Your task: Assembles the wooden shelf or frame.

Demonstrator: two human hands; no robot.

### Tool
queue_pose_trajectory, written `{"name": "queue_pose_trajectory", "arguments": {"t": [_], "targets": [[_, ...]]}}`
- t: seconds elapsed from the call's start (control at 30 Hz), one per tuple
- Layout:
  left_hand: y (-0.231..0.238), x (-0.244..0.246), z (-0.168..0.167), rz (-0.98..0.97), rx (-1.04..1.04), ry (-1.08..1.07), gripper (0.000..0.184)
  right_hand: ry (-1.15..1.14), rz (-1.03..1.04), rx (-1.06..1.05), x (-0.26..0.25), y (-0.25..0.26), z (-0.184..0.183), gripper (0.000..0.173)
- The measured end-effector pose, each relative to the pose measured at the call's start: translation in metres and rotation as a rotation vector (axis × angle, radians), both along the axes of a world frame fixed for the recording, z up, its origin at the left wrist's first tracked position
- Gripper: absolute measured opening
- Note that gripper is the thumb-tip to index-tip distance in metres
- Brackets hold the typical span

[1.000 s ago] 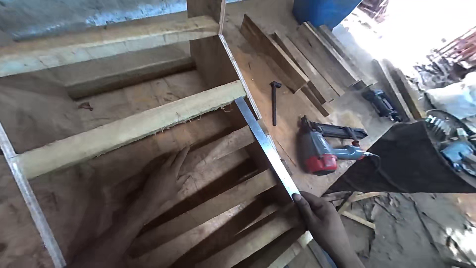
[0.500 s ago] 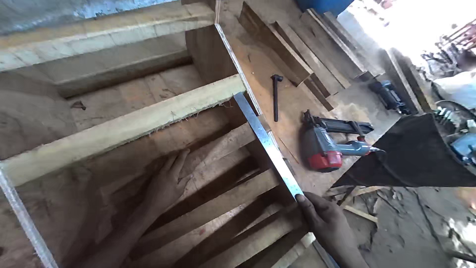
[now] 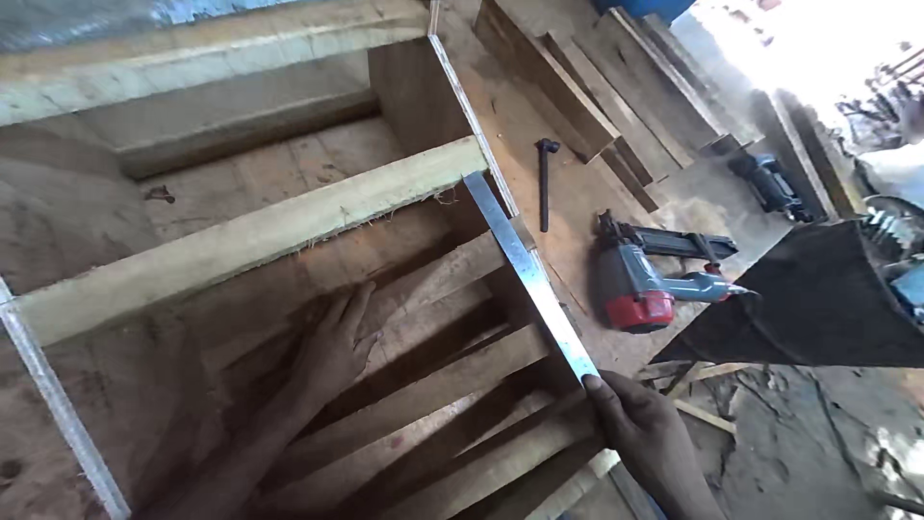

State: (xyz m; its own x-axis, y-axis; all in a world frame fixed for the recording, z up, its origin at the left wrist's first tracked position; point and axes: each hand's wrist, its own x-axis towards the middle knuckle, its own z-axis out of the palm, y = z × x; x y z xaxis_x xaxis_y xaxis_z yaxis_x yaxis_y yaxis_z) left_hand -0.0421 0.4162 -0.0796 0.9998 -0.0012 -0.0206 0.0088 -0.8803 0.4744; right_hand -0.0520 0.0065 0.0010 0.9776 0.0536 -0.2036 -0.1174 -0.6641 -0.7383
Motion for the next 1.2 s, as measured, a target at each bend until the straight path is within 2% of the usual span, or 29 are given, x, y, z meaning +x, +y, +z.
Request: {"name": "queue_pose_trajectory", "arguments": {"t": [0.43,0.63,1.2], "targets": [[0.0013,0.0020,0.0011,-0.020,0.033,0.027,0.075,0.011,-0.008,0.005,-0.0014,-0.0005,0.0045,0.036],[-0.0032,0.0027,0.0046,0.024,-0.001,0.082,0.076,0.009,-0.010,-0.015,-0.0030,-0.0013,0.0065,0.036],[-0.0030,0.0023,0.0067,0.031,-0.069,0.059,0.074,0.008,-0.021,-0.039,-0.0020,-0.0004,0.0060,0.035]]}}
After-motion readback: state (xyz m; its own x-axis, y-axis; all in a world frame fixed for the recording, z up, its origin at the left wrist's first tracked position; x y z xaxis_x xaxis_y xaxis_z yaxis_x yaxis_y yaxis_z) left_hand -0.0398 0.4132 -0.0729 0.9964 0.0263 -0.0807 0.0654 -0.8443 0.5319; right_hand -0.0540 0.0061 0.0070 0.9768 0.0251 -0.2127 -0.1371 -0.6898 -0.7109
